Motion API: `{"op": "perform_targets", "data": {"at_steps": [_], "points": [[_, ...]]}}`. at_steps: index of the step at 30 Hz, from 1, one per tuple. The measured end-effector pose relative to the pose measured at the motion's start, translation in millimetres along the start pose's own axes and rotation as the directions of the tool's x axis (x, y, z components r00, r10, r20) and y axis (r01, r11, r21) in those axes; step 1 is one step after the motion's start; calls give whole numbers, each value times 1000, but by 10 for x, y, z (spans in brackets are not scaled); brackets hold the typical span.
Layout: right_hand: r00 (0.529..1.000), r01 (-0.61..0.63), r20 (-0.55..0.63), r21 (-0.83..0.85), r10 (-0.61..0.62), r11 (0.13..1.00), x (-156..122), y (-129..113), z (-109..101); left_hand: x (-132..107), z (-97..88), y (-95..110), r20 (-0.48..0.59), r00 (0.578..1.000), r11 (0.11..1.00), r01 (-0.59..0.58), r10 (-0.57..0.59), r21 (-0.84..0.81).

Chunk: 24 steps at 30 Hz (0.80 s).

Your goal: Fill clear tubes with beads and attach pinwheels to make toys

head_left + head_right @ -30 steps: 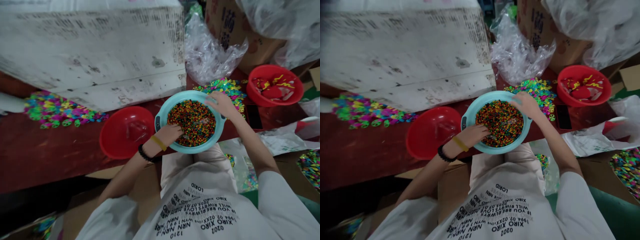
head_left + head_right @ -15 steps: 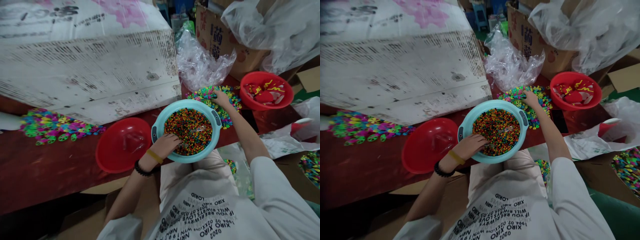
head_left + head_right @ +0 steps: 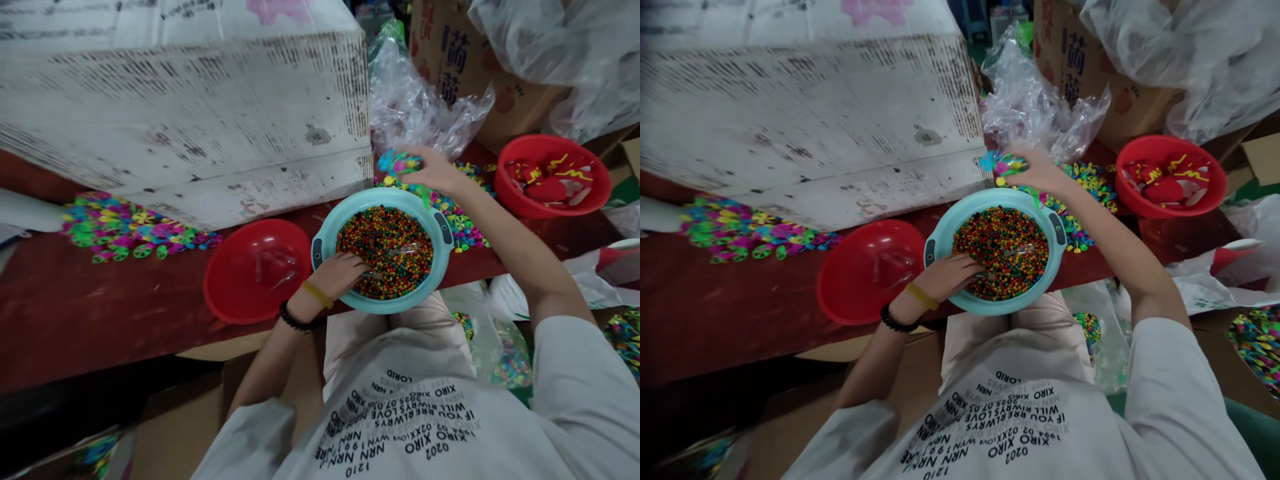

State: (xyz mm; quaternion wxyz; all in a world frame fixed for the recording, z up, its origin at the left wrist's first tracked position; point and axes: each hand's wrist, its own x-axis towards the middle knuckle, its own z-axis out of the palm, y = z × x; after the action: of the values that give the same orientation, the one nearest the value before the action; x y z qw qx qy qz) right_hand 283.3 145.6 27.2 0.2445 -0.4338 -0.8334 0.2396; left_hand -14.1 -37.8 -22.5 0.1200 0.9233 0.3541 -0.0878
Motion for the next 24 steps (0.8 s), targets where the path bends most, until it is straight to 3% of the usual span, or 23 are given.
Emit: {"op": "perform_targets", "data": {"at_steps": [3,5,8,10,14,18,21,24], "points": [[944,185,300,-134,-139,974,-28,-326,454,31,-14,50,9,1000,1000,4,-4,0],[885,231,455,-240,-101,943,-37,-423,674,38,-23,76,15,1000,1000,14,-14,6],[793,262,610,-321,-13,910,-6,-464,710,31,-41,94,18,1000,1000,25,-25,10],[772,270,636,-324,-2,907,10,-484,559,18,-61,100,23,999,999,40,-40,7],[795,239,606,-335,14,911,-194,-613,271,-11,-126,109,21,993,993,111,-112,45],[689,265,697,-498,199,826,-732,-764,394,-2,-241,93,111,980,978,145,-162,150],[723,309,653,-595,223,742,-1077,-804,508,62,-330,83,159,965,964,175,-209,200],[773,296,591,-657,231,693,-1218,-828,491,207,-343,149,210,950,966,195,-229,171]]}}
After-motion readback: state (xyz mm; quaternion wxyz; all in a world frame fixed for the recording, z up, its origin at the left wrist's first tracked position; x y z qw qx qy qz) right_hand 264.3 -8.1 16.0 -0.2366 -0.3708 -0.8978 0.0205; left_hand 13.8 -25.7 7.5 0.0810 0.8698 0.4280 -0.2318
